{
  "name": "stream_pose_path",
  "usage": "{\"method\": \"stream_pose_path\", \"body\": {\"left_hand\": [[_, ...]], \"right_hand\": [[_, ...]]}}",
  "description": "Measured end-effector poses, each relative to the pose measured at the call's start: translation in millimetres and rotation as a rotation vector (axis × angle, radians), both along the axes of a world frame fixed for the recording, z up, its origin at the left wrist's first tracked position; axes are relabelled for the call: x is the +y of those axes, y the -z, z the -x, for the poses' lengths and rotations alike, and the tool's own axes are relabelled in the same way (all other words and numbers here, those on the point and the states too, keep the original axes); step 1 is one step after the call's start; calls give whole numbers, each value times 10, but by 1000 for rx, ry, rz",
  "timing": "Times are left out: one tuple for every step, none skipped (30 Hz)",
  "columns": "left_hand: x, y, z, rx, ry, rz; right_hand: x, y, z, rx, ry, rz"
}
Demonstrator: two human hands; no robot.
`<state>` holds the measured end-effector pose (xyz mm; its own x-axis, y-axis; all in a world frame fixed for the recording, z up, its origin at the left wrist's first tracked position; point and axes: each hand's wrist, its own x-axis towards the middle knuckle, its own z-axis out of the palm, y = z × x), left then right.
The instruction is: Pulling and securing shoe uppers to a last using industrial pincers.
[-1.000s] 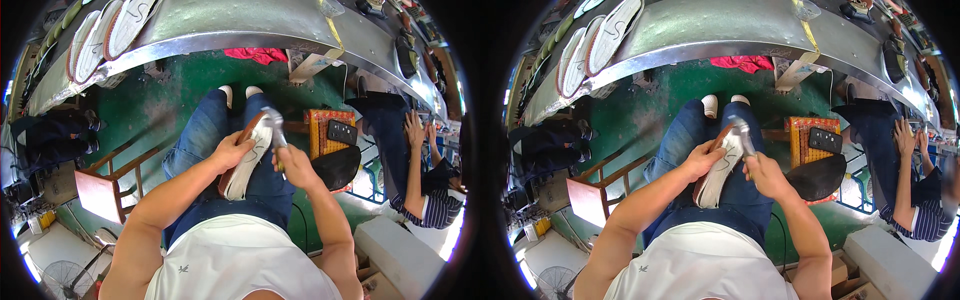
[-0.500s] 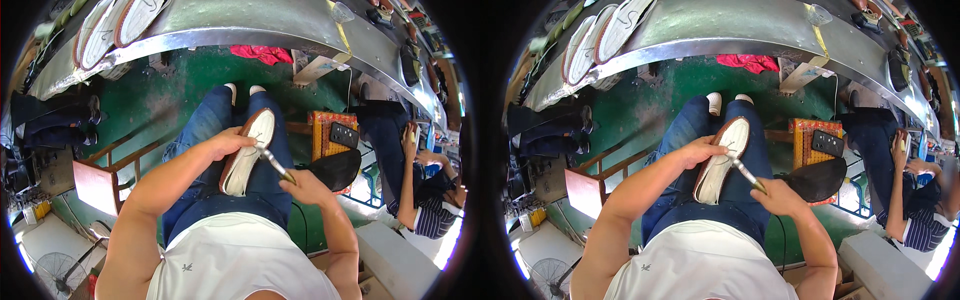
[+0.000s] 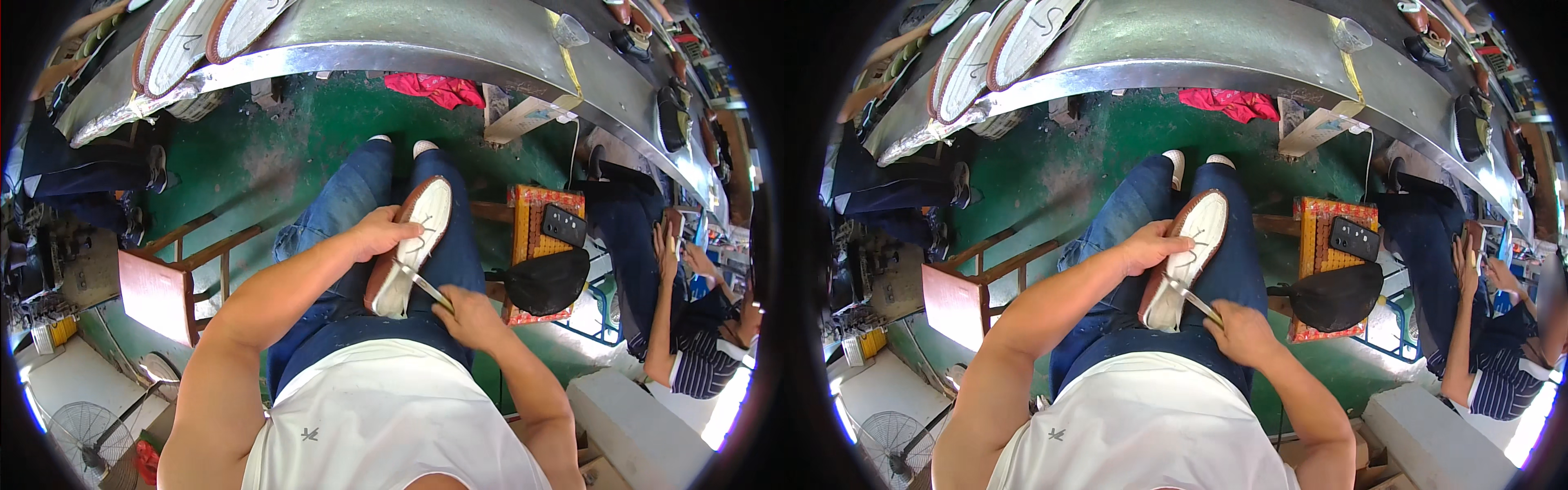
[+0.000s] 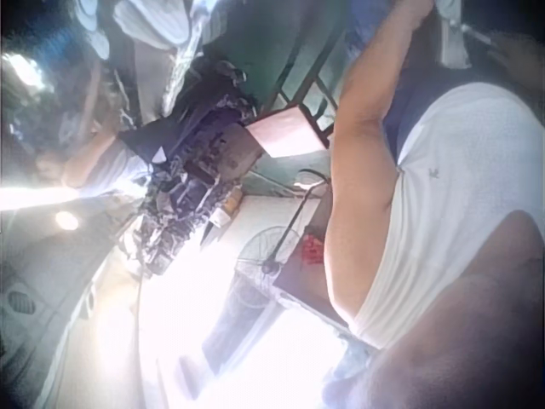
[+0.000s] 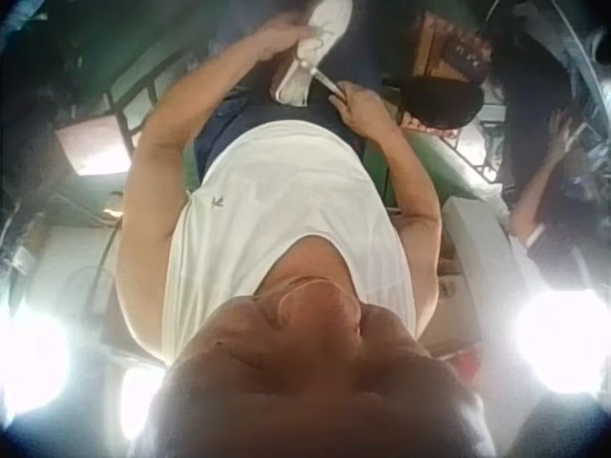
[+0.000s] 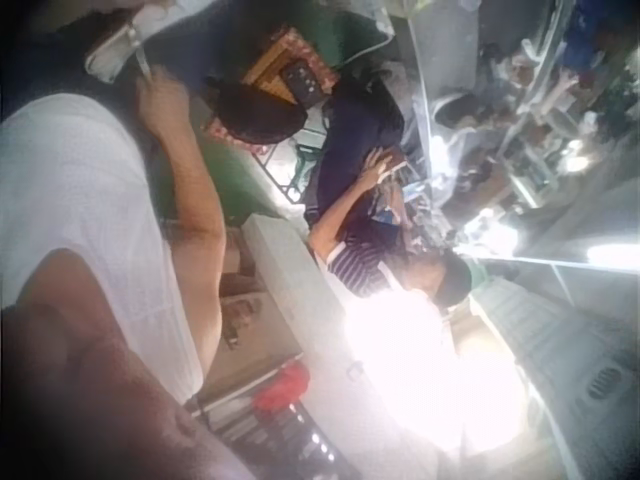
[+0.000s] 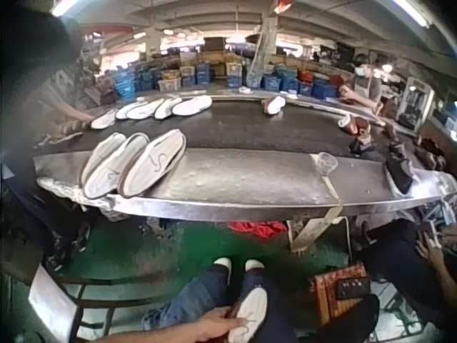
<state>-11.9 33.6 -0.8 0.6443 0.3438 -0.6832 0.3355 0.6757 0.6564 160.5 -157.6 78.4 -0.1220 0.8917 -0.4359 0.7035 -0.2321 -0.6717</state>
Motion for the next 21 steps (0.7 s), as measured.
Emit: {"method": "stream_pose_path", "body": {"left_hand": [[-28, -92, -36, 54, 43, -93], [-44, -183, -57, 109, 124, -74], [-120, -173, -7, 109, 139, -77], [-229, -132, 108, -46, 88, -79], [-262, -70, 192, -202, 37, -77], [-276, -90, 239, -268, 67, -47], [-300, -109, 217, -280, -10, -19], [-372, -102, 210, -247, -36, -10], [-375, -98, 169, -219, -75, -19], [-397, -48, 138, -219, -82, -20], [-434, 30, 115, -202, -115, -128], [-461, 12, 73, -184, -141, -231], [-486, -14, 45, -183, -144, -230], [-511, -47, 24, -79, -109, -383], [-529, -147, 1, 25, -67, -534], [-543, -231, -2, 27, -45, -512], [-608, -156, 79, 27, -42, -515], [-709, -5, 226, 14, 36, -731], [-758, 101, 328, -7, 120, -946], [-779, 105, 421, -16, 128, -946], [-839, 76, 550, -16, 180, -828]], "right_hand": [[-48, -2, 11, 3, 11, 2], [-94, -6, 19, 9, 42, 135], [-106, -17, 16, 14, 73, 264], [-91, 1, 3, 19, 90, 262], [-64, 16, -17, 9, 77, 259], [-131, -7, 2, 3, 60, 272], [-206, -41, 39, 10, 72, 289], [-274, -79, 85, 18, 94, 196], [-261, -89, 73, 20, 103, 87], [-329, -72, 72, -63, 49, 29], [-336, -88, 66, -63, 39, 27], [-350, -123, 70, -123, -1, 71], [-349, -139, 70, -183, -43, 114], [-338, -116, 24, -182, -47, 113], [-336, -73, -66, -86, -66, 188], [-317, -17, -161, 9, -85, 259], [-274, 88, -265, 10, -82, 256], [-211, 232, -389, 310, -25, 562], [-151, 377, -519, 614, 44, 862], [-125, 479, -614, 734, 28, 935], [-87, 483, -631, 740, 35, 939]]}}
